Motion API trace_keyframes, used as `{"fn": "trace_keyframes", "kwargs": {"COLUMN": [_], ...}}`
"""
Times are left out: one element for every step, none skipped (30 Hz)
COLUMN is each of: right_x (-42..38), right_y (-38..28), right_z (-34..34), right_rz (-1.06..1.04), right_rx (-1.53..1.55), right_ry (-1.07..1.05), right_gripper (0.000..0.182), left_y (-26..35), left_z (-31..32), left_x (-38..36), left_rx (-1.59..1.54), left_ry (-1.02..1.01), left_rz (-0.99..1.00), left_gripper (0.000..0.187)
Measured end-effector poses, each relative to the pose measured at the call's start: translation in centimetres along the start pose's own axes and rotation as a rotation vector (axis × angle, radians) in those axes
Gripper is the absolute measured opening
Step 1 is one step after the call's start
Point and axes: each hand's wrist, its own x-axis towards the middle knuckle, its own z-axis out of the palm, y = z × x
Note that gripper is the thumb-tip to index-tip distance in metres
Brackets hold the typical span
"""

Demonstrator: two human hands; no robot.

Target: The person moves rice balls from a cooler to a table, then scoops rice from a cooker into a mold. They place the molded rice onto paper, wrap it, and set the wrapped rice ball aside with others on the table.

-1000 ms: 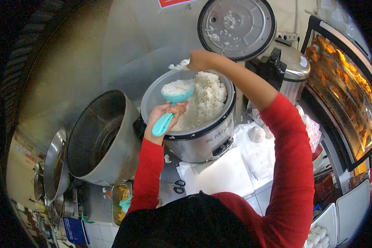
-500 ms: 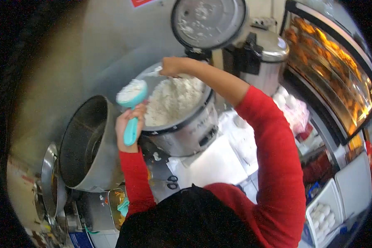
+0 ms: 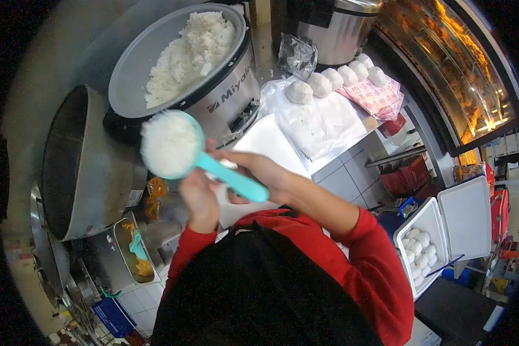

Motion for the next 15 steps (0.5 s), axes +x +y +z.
{"fn": "trace_keyframes", "kwargs": {"right_x": [-0.6,-1.3,-1.9,-2.5,-3.0,-3.5,-3.9,-4.3,-4.8,-4.9,-4.8,-4.4,-3.9,-3.2,-2.3], "right_y": [1.3,2.7,4.0,5.5,6.6,7.2,7.3,7.6,7.6,7.0,6.6,6.6,6.8,7.2,8.2], "right_z": [-2.8,-4.6,-6.4,-8.6,-10.6,-12.2,-12.8,-13.4,-14.1,-13.4,-12.9,-13.0,-13.2,-13.4,-13.6], "right_rz": [0.051,0.045,0.041,0.025,0.011,-0.022,-0.056,-0.091,-0.158,-0.238,-0.318,-0.464,-0.615,-0.77,-0.906], "right_rx": [0.032,0.062,0.09,0.091,0.092,0.073,0.054,0.037,-0.054,-0.215,-0.382,-0.74,-1.101,-1.464,-1.598], "right_ry": [-0.1,-0.028,0.041,0.123,0.203,0.248,0.292,0.337,0.382,0.443,0.499,0.583,0.653,0.711,0.757], "right_gripper": [0.042,0.042,0.043,0.043,0.044,0.044,0.045,0.045,0.044,0.045,0.046,0.049,0.052,0.054,0.061], "left_y": [-2.8,-4.7,-6.6,-9.8,-13.5,-15.2,-14.8,-14.4,-14.0,-14.4,-15.1,-15.7,-15.9,-15.6,-15.3], "left_z": [-0.8,-1.4,-2.4,-5.3,-9.2,-11.4,-11.5,-11.6,-11.7,-12.1,-12.1,-12.2,-12.2,-12.0,-11.9], "left_x": [-0.6,-1.3,-2.0,-2.5,-3.0,-3.6,-4.1,-4.7,-5.3,-5.3,-5.2,-4.9,-4.8,-4.9,-5.2], "left_rx": [0.038,0.127,0.215,0.636,1.058,1.476,1.522,1.568,1.612,1.631,1.556,1.482,1.409,1.408,1.405], "left_ry": [-0.03,-0.111,-0.192,-0.258,-0.321,-0.378,-0.413,-0.452,-0.494,-0.512,-0.449,-0.384,-0.321,-0.256,-0.193], "left_rz": [-0.059,-0.118,-0.177,-0.004,0.173,0.356,0.32,0.281,0.24,0.258,0.265,0.275,0.289,0.333,0.377], "left_gripper": [0.042,0.044,0.047,0.05,0.054,0.058,0.063,0.067,0.072,0.08,0.082,0.083,0.085,0.087,0.089]}}
